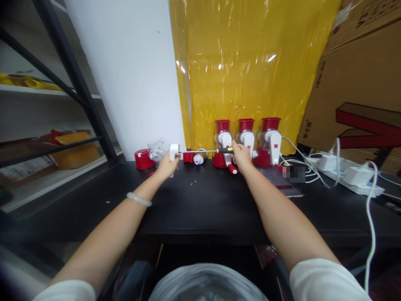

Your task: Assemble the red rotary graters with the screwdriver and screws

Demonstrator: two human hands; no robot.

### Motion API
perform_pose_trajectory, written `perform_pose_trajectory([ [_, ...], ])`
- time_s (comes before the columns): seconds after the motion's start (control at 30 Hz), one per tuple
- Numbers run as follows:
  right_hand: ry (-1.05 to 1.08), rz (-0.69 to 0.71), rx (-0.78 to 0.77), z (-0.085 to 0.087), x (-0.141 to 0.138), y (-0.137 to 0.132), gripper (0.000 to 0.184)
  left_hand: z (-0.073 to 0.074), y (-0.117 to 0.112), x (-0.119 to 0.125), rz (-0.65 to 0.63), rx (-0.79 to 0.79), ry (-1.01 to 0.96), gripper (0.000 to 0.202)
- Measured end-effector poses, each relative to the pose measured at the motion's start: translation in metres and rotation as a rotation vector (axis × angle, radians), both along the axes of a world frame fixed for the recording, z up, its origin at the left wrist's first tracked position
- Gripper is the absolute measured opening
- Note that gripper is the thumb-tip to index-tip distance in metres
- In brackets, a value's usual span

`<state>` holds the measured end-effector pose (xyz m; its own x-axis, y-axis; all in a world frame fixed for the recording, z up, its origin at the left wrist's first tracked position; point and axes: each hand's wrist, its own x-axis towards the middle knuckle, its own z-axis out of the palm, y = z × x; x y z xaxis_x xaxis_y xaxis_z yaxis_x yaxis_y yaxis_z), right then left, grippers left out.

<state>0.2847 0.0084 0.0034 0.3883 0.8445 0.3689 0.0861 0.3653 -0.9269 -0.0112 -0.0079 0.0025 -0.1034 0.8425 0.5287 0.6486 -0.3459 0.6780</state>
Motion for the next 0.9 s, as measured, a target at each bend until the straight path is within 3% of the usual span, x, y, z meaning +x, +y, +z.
perform_pose_trajectory([
  [0.57,-0.207,-0.137,-0.137,-0.008,0.01,0.013,0.059,0.004,-0.007,-0.001,0.037,0.108,0.115,0.016],
  [0.77,-0.1,-0.071,-0.103,-0.011,0.008,0.014,0.051,0.006,-0.009,0.0,-0.006,0.198,0.077,0.02],
  [0.9,0.081,0.005,-0.133,-0.006,0.001,0.01,0.043,0.006,-0.008,0.001,-0.017,0.183,0.04,0.021],
])
